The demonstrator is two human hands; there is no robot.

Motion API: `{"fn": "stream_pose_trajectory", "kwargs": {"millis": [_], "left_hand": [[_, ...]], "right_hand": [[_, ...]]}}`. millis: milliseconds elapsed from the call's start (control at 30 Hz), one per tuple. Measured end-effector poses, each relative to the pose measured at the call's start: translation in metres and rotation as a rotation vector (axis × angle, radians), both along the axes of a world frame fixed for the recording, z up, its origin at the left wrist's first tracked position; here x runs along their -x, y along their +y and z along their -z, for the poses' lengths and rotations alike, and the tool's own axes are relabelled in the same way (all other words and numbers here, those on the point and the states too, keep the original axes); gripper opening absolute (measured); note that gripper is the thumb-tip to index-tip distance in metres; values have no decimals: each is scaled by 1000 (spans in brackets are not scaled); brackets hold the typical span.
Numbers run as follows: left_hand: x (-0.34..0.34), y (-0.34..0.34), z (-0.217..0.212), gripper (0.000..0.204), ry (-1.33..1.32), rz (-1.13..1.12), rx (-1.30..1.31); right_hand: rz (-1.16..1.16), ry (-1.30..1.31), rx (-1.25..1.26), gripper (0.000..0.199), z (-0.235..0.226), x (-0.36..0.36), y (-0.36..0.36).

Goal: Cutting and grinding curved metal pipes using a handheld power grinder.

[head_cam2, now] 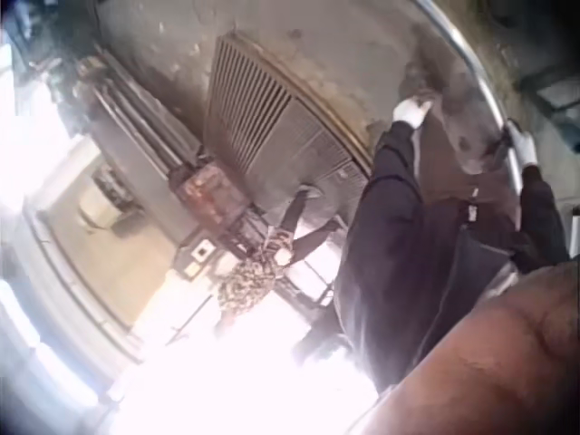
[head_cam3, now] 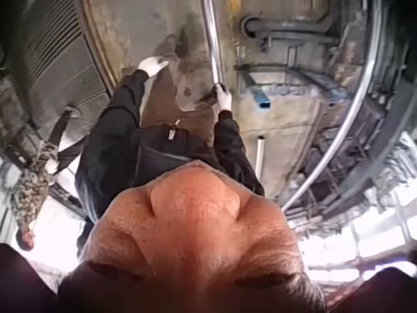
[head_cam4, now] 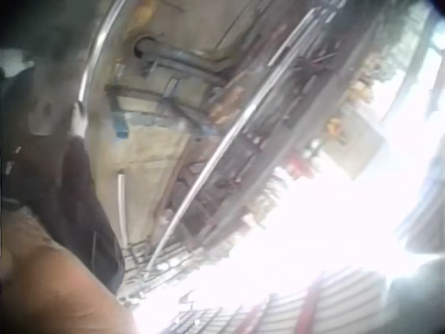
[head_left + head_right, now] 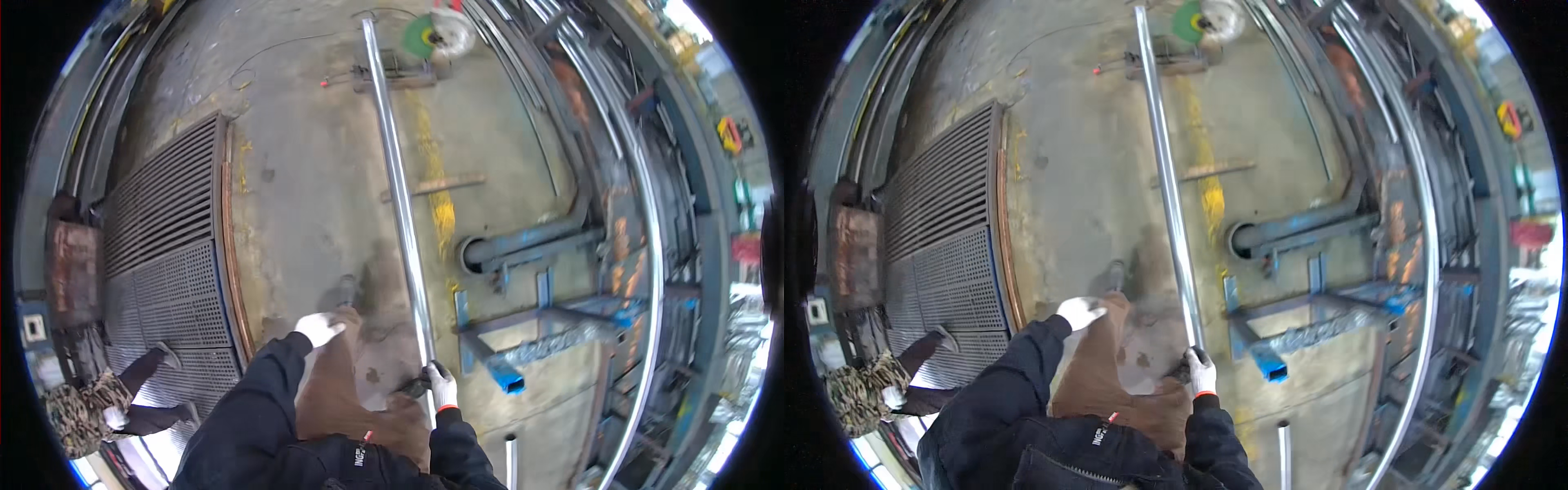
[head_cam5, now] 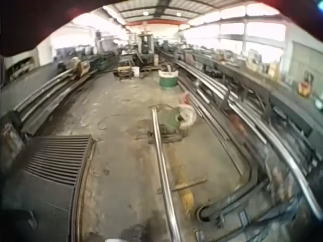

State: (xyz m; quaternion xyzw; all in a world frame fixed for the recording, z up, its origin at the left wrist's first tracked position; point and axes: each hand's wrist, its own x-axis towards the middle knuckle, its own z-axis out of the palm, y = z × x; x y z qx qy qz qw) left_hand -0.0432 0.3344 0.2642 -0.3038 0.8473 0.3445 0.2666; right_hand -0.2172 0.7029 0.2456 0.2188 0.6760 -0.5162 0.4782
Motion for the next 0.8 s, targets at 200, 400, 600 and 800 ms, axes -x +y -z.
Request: {"fn": "stream_pose_trajectory", "kwargs": {"millis": [200,400,600,800], "left_hand": [[-89,-159,-23,76,-226,-229,-17],[-119,-314,-136,75,-161,-472,-60],[-157,-411,-173,62,-40,-1089,58],[-216,-407,-180,50,-172,-1896,479]], "right_hand": [[-317,147,-132,37,-42,78,-166],[-501,175,-51,23,-106,121,-415],[-1189,256,-37,25,-92,165,-698],[-1693,336,119,22,-97,159,-1048]]}}
